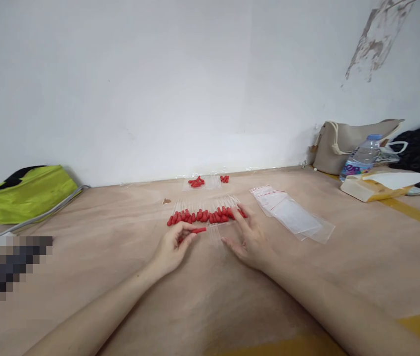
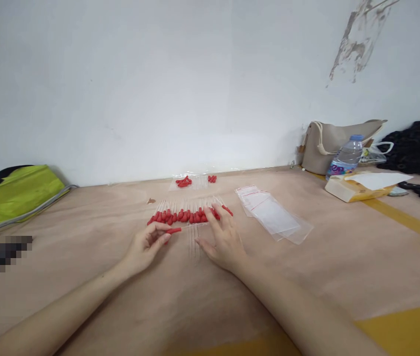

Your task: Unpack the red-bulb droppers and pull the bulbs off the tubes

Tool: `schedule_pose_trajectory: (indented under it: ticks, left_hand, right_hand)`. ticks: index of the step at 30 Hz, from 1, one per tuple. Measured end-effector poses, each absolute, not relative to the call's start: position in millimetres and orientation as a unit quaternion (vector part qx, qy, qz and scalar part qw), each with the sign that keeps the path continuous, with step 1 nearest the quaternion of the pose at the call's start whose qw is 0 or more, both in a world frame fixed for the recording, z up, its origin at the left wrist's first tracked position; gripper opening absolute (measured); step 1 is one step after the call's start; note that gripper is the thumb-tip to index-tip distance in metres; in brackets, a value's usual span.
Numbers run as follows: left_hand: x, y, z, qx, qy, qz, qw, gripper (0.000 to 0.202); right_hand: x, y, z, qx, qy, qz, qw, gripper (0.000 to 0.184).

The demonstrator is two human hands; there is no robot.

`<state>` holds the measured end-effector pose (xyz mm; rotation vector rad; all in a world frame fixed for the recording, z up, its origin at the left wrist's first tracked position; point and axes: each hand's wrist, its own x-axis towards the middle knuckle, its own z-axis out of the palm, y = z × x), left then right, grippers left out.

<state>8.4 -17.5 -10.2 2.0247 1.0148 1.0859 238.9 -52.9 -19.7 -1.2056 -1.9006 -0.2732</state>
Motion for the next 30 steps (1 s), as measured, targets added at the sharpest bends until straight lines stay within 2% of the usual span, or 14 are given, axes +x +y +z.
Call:
schedule_pose_trajectory:
  ticks: [5,8,15,21,30]
  left_hand:
    - [19,-29,-24,0.785,0.343,0.419,0.301,0.016]
    - [18,-30,-27,0.797,0.333,0.412,0.291,0.015]
    - [20,-37,-13,0.848,0.321,0.38,0.183,0.021]
    - [21,-40,-15,0.876,0.318,0.338,0.127,0.019]
    - [16,-46,-19,0.886,0.321,0.317,0.104,0.023]
  right_hand:
    - [238,-55,-16,-0.401,-0.819,-0.153,0.38,0.032]
    - [237,-53,-18,-0.394,-0.818,-0.157,0.389,0.021]
    - [230,-55,-23,-0.391,-0.829,-0.156,0.367,0.016]
    - [228,-61,-23,-0.363,-0.847,-0.173,0.347,0.017]
    - [232,-64,-25,-0.352,-0.849,-0.174,0.353,0.016]
